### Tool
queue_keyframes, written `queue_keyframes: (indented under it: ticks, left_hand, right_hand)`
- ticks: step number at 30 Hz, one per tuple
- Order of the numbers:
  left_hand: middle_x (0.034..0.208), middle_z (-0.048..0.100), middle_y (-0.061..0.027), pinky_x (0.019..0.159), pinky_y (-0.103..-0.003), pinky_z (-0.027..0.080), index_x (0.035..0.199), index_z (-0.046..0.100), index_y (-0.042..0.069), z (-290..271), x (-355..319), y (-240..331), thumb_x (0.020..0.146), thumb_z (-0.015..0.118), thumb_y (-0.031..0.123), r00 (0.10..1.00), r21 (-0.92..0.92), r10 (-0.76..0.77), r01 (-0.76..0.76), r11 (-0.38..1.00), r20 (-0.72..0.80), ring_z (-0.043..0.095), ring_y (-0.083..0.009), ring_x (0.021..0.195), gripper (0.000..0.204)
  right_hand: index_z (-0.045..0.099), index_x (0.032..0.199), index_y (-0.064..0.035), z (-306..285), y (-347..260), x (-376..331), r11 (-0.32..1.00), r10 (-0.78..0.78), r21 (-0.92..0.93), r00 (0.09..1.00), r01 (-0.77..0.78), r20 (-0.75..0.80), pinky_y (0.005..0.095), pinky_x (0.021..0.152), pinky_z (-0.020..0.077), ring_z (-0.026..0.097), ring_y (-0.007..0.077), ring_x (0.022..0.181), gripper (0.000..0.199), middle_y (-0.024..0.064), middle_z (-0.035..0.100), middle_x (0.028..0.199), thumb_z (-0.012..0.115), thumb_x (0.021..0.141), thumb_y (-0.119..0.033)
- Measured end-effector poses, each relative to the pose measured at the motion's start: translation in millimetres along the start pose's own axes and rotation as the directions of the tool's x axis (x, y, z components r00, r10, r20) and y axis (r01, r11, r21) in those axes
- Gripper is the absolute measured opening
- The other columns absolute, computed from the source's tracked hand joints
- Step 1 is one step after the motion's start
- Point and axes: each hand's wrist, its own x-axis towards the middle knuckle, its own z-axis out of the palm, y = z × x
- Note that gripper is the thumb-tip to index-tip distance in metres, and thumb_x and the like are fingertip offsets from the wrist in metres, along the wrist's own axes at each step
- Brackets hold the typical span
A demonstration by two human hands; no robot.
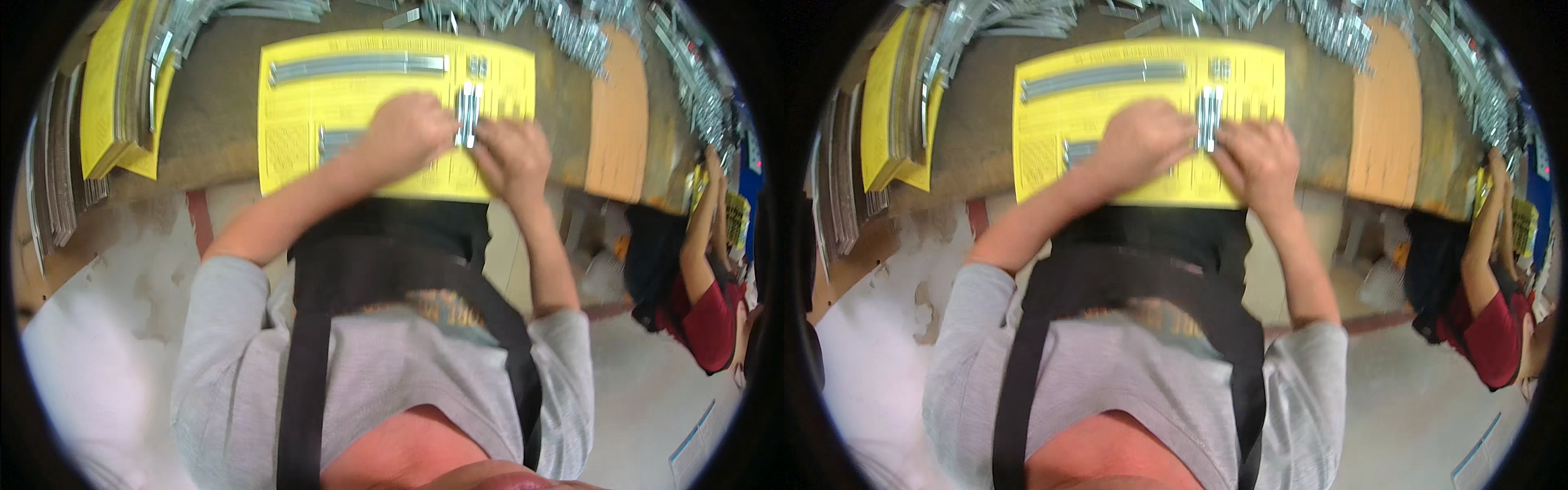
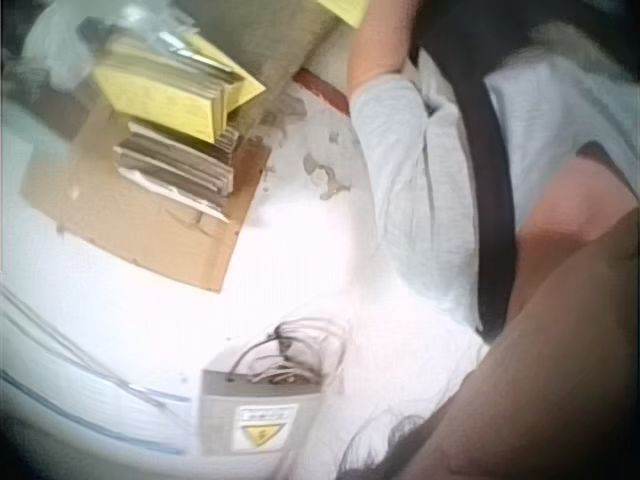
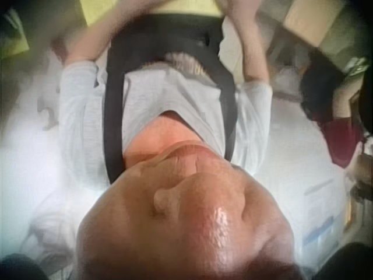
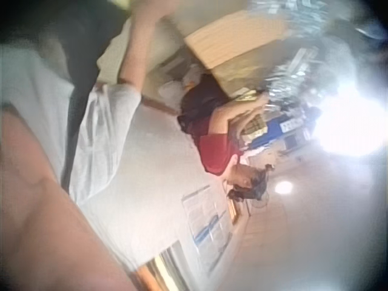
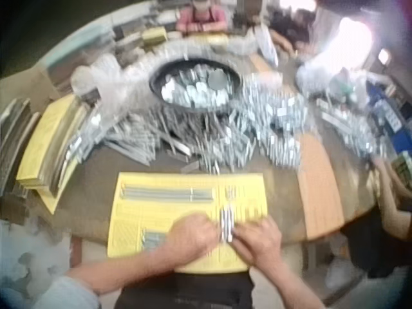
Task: The person sorts metal fasteners from a bulk pile on a table and places them into designated slots on yellow cardboard templates. The person repeatedly picks up bolts, nuts, and washers, arranges them on the template, and moves completed templates aside.
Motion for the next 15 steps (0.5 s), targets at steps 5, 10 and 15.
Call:
queue_keyframes:
  ticks: [5,10,15]
  left_hand:
    - [0.089,0.066,-0.0065,0.073,-0.041,0.050,0.102,0.069,0.009,-11,8,2,0.076,0.079,0.028,0.998,-0.099,-0.006,0.001,0.995,-0.057,0.062,-0.0281,0.083,0.034]
    - [0.096,0.069,-0.0057,0.078,-0.040,0.050,0.101,0.069,0.008,-26,13,6,0.078,0.078,0.024,0.993,-0.256,-0.009,-0.023,0.966,-0.121,0.063,-0.0266,0.090,0.030]
    - [0.095,0.070,-0.0045,0.078,-0.038,0.050,0.101,0.069,0.010,-52,-4,-1,0.080,0.075,0.019,0.991,-0.297,-0.043,0.004,0.955,-0.126,0.063,-0.0263,0.088,0.024]
  right_hand:
    - [0.072,0.100,-0.0059,-31,2,48,0.985,0.103,0.143,0.994,-0.096,-0.038,0.0368,0.074,0.0533,0.067,0.0259,0.085,0.031,0.0090,0.072,0.095,0.083,0.071,-0.011]
    - [0.069,0.082,-0.0065,-67,41,179,0.999,-0.032,-0.022,0.965,0.027,-0.260,0.0324,0.058,0.0487,0.065,0.0213,0.064,0.009,0.0076,0.066,0.072,0.076,0.082,-0.012]
    - [0.075,0.103,-0.0121,-20,76,306,0.994,0.046,-0.099,0.997,-0.040,0.067,0.0406,0.079,0.0531,0.069,0.0308,0.086,0.021,0.0099,0.074,0.090,0.066,0.086,-0.020]
